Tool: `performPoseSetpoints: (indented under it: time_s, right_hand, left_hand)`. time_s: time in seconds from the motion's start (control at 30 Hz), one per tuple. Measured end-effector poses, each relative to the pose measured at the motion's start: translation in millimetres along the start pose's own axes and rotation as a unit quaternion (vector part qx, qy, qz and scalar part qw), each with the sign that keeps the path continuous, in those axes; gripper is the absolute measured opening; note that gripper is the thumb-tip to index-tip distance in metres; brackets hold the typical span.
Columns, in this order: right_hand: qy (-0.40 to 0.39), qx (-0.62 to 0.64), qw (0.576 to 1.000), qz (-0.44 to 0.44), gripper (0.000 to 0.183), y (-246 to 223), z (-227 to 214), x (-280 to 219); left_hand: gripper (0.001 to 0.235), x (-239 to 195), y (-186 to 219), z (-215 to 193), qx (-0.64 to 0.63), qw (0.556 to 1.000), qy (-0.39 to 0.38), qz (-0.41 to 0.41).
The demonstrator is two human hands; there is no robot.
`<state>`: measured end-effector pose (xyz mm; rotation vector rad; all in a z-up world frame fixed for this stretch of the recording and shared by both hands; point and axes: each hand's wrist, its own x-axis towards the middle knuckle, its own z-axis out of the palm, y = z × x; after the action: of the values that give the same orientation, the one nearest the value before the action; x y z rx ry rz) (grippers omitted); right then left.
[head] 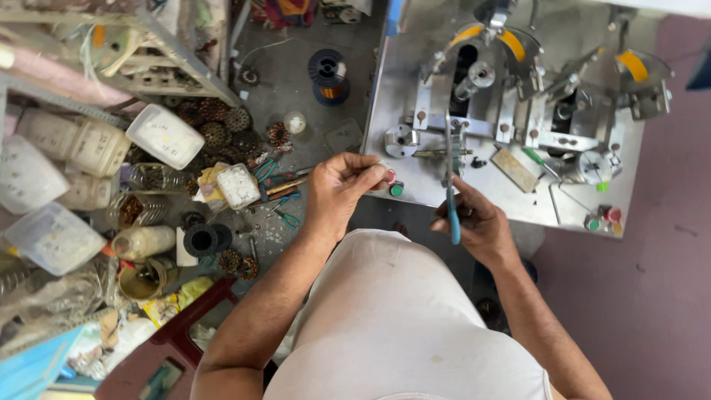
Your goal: The person assembles components of a small electric fan motor, using scissors to trim materials and a small tool to adjust internal parts. The person places a metal casing over the central armature and secures it by hand.
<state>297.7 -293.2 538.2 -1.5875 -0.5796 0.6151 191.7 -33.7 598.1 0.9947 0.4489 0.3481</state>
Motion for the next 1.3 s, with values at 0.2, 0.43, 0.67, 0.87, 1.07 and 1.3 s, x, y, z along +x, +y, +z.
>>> performPoseSetpoints:
  time_s: [0.2,0.43,0.67,0.87,1.07,1.3]
  right_hand:
    - [0.193,-0.183,0.927,0.264,0.091,3,-42,-57]
    - [0.119,-0.493,0.809,0.297,0.09,64,-90,-56]
    - [0.01,-0.623,0.751,0.221,0.081,122,-124,-31]
    - [-0.022,-0.658,0.749,0.077,0.087,133,-141,-7]
    - [-0.044,-0.364,0.93,0.023,0.06,57,-137,27]
    - [-0.046,-0.206,0.977,-0.03,0.037,17,-92,69]
  left_hand:
    - [0.016,9,-38,-33,0.103,0.99,-0.041,-0.09]
    - [0.017,29,-74,-3,0.063,0.975,-0.075,-0.2]
    - [0.016,53,-109,44,0.073,0.976,-0.068,-0.192]
    - [0.012,65,-148,69,0.081,0.982,-0.034,-0.169]
    - [0.007,73,-168,74,0.094,0.977,-0.06,-0.182]
    - [0.009,92,-171,63,0.093,0.962,-0.096,-0.239]
